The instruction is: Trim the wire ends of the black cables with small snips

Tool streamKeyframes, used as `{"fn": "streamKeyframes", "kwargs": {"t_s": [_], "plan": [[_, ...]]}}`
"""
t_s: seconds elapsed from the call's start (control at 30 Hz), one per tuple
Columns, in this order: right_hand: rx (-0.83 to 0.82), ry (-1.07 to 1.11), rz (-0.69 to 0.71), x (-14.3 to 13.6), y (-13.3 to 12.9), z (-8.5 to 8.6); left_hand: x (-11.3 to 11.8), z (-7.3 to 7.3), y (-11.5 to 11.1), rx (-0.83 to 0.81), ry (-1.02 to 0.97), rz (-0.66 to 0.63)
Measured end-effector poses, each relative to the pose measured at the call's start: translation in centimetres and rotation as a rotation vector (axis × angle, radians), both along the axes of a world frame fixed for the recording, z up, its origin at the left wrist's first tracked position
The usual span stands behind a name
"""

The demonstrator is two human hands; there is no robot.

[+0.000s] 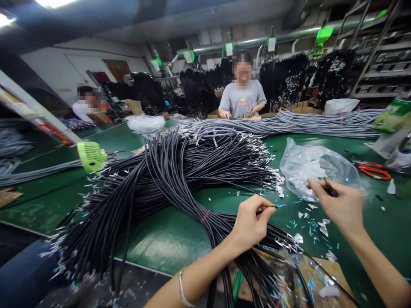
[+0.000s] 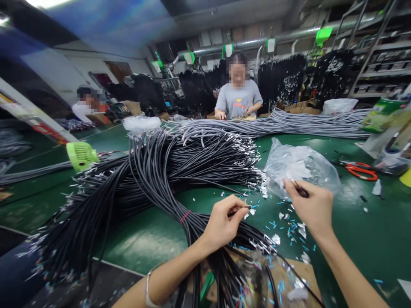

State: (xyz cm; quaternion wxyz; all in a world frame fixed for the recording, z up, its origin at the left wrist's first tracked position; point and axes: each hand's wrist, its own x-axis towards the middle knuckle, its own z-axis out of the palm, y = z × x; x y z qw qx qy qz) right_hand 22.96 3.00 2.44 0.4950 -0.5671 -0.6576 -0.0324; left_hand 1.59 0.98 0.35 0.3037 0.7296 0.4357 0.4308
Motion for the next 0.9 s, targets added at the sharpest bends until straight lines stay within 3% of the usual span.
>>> {"fn": "streamKeyframes", "kwargs": {"t_s": [0.1,0.17,0.23,0.33,0.4,0.67,0.9], "plan": [[-0.011,-0.055,-0.017,1.8,2.0,-1.0,0.0,0.2,-0.1,0.019,-0.034,0.000],[-0.014,-0.066,0.048,0.9,1.5,-1.0,-0.1,0.4,-0.3,0.024,-0.051,0.013],[-0.042,-0.057,0.193,-1.1,-0.1,-0.6,-0.2,0.5,-0.4,0.025,-0.053,0.022],[-0.102,-0.007,0.518,-3.8,-2.4,0.1,-0.4,0.6,-0.6,0.037,-0.044,0.011],[-0.078,0.022,0.597,-4.7,-3.1,0.2,-0.5,0.6,-0.6,0.045,-0.040,-0.008],[-0.057,0.047,0.518,-4.9,-3.1,-0.5,-0.8,0.8,-0.8,0.055,-0.002,-0.069],[-0.109,0.078,0.536,-5.3,-3.4,-0.3,-0.7,0.8,-1.0,0.133,-0.060,0.063]]}}
